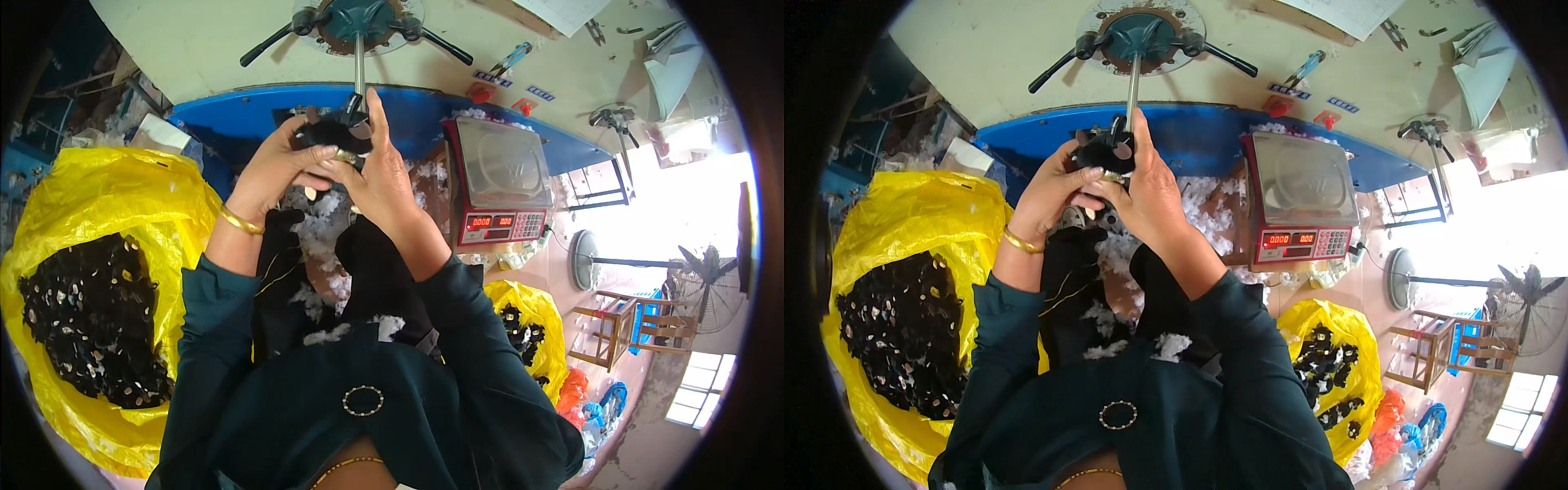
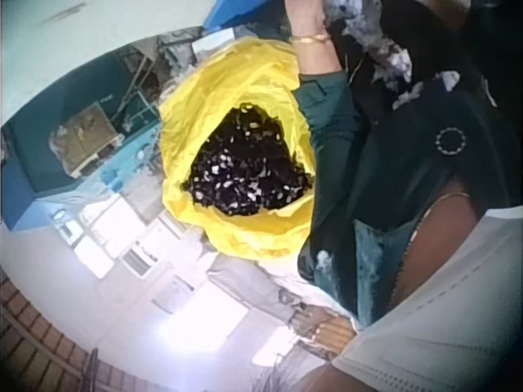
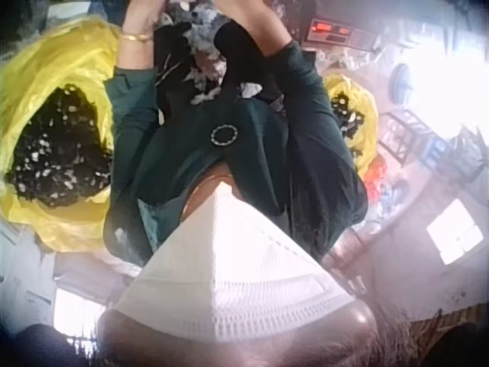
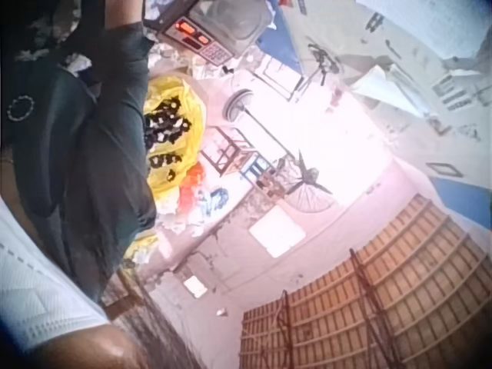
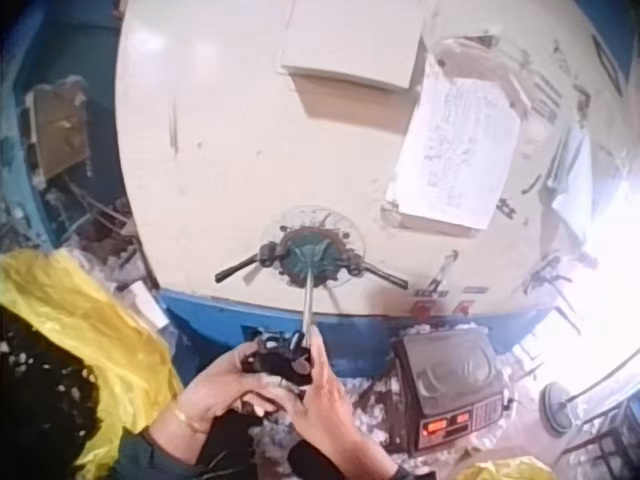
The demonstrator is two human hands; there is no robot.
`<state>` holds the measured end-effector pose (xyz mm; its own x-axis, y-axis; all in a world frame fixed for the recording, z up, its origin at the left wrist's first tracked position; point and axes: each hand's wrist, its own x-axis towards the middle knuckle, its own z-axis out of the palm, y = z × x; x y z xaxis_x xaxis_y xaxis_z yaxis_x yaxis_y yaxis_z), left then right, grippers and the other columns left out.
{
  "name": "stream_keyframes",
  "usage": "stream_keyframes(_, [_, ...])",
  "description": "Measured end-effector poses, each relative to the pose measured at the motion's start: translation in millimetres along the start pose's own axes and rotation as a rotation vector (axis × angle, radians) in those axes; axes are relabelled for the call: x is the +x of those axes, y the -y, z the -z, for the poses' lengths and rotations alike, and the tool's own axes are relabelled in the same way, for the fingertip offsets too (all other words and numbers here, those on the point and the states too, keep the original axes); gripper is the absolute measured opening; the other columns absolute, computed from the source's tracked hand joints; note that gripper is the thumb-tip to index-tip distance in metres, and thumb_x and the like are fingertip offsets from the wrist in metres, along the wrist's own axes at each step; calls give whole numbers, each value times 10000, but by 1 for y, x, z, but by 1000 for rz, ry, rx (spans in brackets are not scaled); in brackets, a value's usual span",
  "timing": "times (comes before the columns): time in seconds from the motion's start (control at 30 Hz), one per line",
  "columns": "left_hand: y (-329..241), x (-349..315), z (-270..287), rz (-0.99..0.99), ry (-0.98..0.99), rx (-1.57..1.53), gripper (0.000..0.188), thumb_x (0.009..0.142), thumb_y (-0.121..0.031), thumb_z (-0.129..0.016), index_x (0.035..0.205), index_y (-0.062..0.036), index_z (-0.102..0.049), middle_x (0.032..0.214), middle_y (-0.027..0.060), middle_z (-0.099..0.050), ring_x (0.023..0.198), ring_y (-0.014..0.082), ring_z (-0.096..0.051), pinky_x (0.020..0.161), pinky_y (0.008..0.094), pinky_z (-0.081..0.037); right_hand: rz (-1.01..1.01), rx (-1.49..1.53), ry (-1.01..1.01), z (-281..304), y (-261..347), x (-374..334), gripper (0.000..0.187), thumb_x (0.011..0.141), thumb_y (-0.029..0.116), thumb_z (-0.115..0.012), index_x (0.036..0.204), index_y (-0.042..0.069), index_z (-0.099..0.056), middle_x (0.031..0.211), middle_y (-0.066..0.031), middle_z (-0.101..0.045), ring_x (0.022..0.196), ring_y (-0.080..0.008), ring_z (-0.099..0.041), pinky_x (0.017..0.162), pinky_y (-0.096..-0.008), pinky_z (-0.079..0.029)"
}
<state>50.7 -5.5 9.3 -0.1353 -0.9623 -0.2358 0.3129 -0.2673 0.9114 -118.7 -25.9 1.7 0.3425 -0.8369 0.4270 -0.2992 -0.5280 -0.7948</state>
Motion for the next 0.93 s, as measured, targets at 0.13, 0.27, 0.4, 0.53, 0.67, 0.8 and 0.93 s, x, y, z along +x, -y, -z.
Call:
stream_keyframes(0.13, [7,-16,-19,-20,-23,68,527,877,-94,-640,1327,-10,-379,1071,146,-597,813,239,-684,586,300,-606,-32,92,92,20,0,-10,999,733,146,-791,1477,57,-131,1189,-230,-569,1097,-398,-565,908,-388,-458])
stream_keyframes(0.27, [14,-39,-30,-8,-25,80,471,893,-103,-595,1303,-16,-380,1128,184,-578,858,273,-688,595,296,-604,-86,133,226,44,1,-26,989,728,148,-792,1493,134,-166,1175,-218,-573,1086,-370,-570,936,-387,-436])
stream_keyframes(0.4, [31,-58,1,-9,-6,177,398,947,-230,-552,1294,-67,-448,1174,158,-600,877,248,-685,642,289,-579,-434,-25,149,122,-61,-27,843,711,219,-820,1388,12,-364,1157,-183,-598,1017,-192,-592,885,-329,-472])
stream_keyframes(0.53, [43,-61,18,54,-43,196,303,966,-249,-541,1206,-64,-526,1099,117,-643,849,192,-682,659,273,-573,-832,-348,11,237,-191,-41,705,748,394,-772,1195,-95,-530,1005,-177,-668,881,-227,-651,758,-337,-514])
stream_keyframes(0.67, [43,-66,11,68,6,188,335,942,-231,-588,1186,-12,-520,1076,151,-647,843,199,-683,678,270,-568,-1034,-409,-48,281,-227,-58,736,786,503,-690,1214,-80,-557,969,-193,-681,838,-264,-670,756,-351,-512])
stream_keyframes(0.8, [43,-84,22,68,-37,213,321,946,-222,-579,1186,-17,-522,1073,140,-647,876,195,-674,727,273,-557,-1018,-397,-267,294,-213,-82,749,781,554,-684,1214,-44,-560,955,-143,-667,747,-185,-644,631,-311,-483])
stream_keyframes(0.93, [41,-102,37,99,-116,233,293,955,-215,-559,1198,-54,-528,1090,128,-644,917,197,-664,777,285,-547,-1255,-103,-514,341,-217,-109,778,795,637,-628,1280,41,-509,1061,-156,-638,883,-222,-624,676,-351,-474])
